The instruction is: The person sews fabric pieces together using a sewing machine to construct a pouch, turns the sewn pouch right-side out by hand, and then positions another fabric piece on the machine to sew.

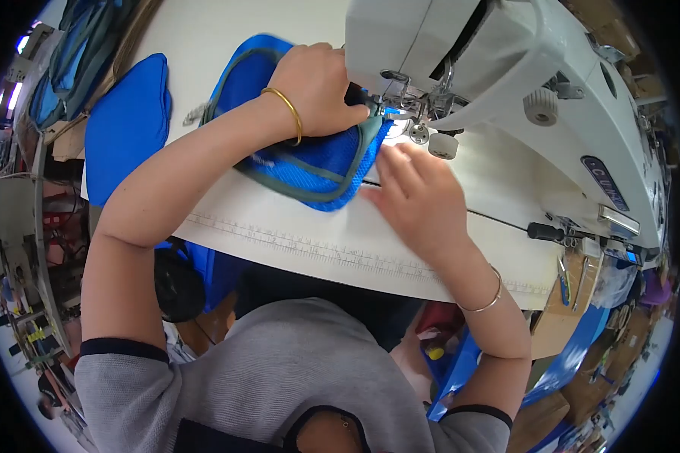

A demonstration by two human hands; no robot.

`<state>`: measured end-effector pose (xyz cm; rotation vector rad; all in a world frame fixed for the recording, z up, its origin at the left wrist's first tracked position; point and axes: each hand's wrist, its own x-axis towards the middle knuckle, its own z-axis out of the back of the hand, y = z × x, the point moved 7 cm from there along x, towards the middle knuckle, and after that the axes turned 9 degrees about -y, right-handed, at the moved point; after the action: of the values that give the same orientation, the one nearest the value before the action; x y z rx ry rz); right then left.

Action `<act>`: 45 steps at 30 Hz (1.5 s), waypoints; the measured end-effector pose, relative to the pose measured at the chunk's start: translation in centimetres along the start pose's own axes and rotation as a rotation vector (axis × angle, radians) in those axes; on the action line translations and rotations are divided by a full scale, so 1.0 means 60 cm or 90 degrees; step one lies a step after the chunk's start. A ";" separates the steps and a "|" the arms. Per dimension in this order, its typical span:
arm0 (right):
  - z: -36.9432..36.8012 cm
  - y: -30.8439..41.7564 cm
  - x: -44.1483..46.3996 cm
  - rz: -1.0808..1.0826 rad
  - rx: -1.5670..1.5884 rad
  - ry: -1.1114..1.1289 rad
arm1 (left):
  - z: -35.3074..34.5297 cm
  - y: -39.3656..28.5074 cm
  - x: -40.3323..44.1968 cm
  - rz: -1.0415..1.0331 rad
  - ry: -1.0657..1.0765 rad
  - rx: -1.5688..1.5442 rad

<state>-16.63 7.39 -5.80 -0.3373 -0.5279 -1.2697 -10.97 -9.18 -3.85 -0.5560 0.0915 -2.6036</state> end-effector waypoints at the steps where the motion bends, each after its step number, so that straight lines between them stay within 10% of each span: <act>1: 0.012 0.013 0.006 0.025 0.071 -0.031 | 0.005 0.002 0.004 -0.004 0.001 0.001; 7: 0.025 0.044 0.008 0.144 0.037 -0.111 | -0.013 0.017 -0.005 0.079 0.097 -0.040; 13: 0.029 0.046 0.001 0.120 0.008 -0.160 | 0.056 -0.049 -0.063 -0.252 -0.168 -0.236; 17: 0.017 0.047 0.002 0.146 0.021 -0.165 | 0.062 -0.078 -0.076 -0.306 -0.108 -0.207; 45: 0.007 0.085 0.020 0.168 -0.013 -0.130 | 0.054 -0.032 -0.021 -0.169 0.180 -0.244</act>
<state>-11.55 8.03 -4.54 -0.5390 -0.6222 -0.9918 -9.47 -6.77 -1.04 -0.3391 0.6617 -2.9283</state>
